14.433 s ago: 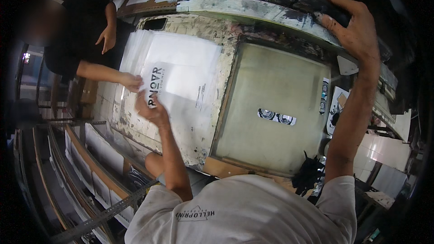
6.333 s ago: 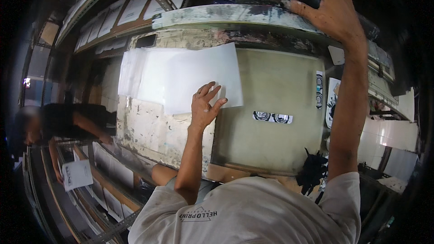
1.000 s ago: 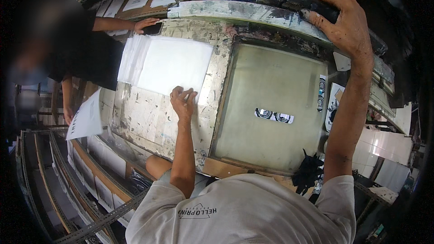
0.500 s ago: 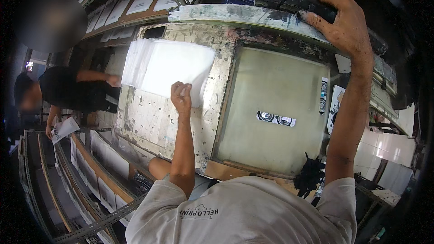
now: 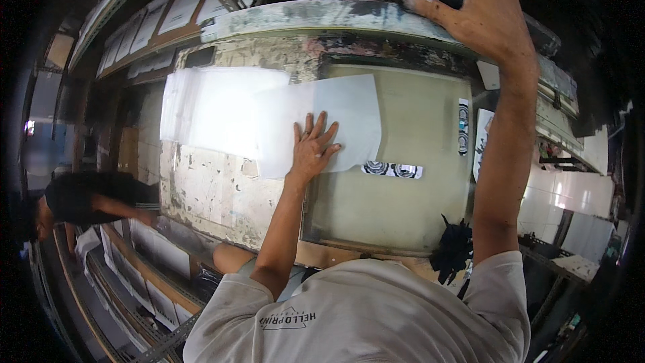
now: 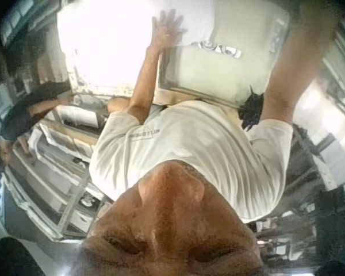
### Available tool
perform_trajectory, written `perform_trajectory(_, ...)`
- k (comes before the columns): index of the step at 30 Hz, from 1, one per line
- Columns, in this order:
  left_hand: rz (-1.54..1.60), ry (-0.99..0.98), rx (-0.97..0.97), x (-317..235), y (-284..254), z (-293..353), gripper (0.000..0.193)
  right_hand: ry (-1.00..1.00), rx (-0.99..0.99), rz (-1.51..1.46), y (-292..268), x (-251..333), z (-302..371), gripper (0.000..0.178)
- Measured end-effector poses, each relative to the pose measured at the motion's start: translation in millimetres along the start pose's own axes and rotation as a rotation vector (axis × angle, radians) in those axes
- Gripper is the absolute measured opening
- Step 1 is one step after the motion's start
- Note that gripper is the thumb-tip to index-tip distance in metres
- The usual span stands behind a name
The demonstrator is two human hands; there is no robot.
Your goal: The person performs screen printing by hand. They place a white sheet on the printing surface, lower a mesh frame over it, and use a squeegee to spread ink across the screen. They then lift the frame, remove the printed sheet, and hand it to an assistant to be stacked on a nearby shelf.
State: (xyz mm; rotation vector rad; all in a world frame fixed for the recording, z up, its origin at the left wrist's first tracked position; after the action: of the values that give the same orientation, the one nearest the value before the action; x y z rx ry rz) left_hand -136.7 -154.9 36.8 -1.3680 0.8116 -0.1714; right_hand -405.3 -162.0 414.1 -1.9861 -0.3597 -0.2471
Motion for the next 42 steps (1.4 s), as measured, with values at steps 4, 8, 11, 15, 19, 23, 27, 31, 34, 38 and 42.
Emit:
perform_trajectory(4,0.046,0.128,-0.018,-52,30,-50,0.064,-0.024,-0.038,0.124,-3,2,-2,0.052)
perform_trajectory(8,0.059,0.224,0.004,-98,60,-90,0.068,0.008,-0.014,0.119,-14,22,4,0.050)
perform_trajectory(11,0.054,0.281,0.024,-126,78,-100,0.069,0.104,0.144,-0.007,-8,8,-4,0.048)
perform_trajectory(15,0.049,0.299,0.018,-151,88,-93,0.069,0.052,0.152,-0.061,-3,2,-7,0.045)
perform_trajectory(19,0.135,0.326,0.026,-176,89,-77,0.068,0.028,0.082,-0.040,-14,8,-5,0.044)
perform_trajectory(23,0.142,0.315,0.035,-178,89,-67,0.067,0.024,0.097,-0.064,-14,10,-3,0.042)
perform_trajectory(27,0.153,0.315,0.040,-174,88,-62,0.068,-0.023,0.037,-0.025,-12,14,-3,0.042)
perform_trajectory(31,0.176,0.358,0.039,-181,85,-56,0.068,-0.082,-0.091,0.051,-6,6,-1,0.042)
perform_trajectory(34,0.188,0.369,0.045,-180,81,-55,0.067,-0.022,0.010,0.005,-6,3,-2,0.042)
perform_trajectory(38,0.289,0.306,-0.046,-161,32,-57,0.069,-0.076,0.004,0.045,2,3,8,0.044)
perform_trajectory(42,0.948,-0.024,-0.508,-88,-74,-28,0.079,-0.297,-0.159,0.006,9,23,31,0.052)
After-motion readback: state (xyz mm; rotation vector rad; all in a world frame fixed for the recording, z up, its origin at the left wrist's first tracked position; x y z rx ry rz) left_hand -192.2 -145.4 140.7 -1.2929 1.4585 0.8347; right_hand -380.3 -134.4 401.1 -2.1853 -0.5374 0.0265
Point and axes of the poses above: each hand's wrist, its own z-axis away from the middle knuckle, its own y-axis out of the palm, x = y × z, the point moved 9 cm from there along -z, towards the middle knuckle, and after that the axes turned 4 degrees about -y, right-handed, at the moved point
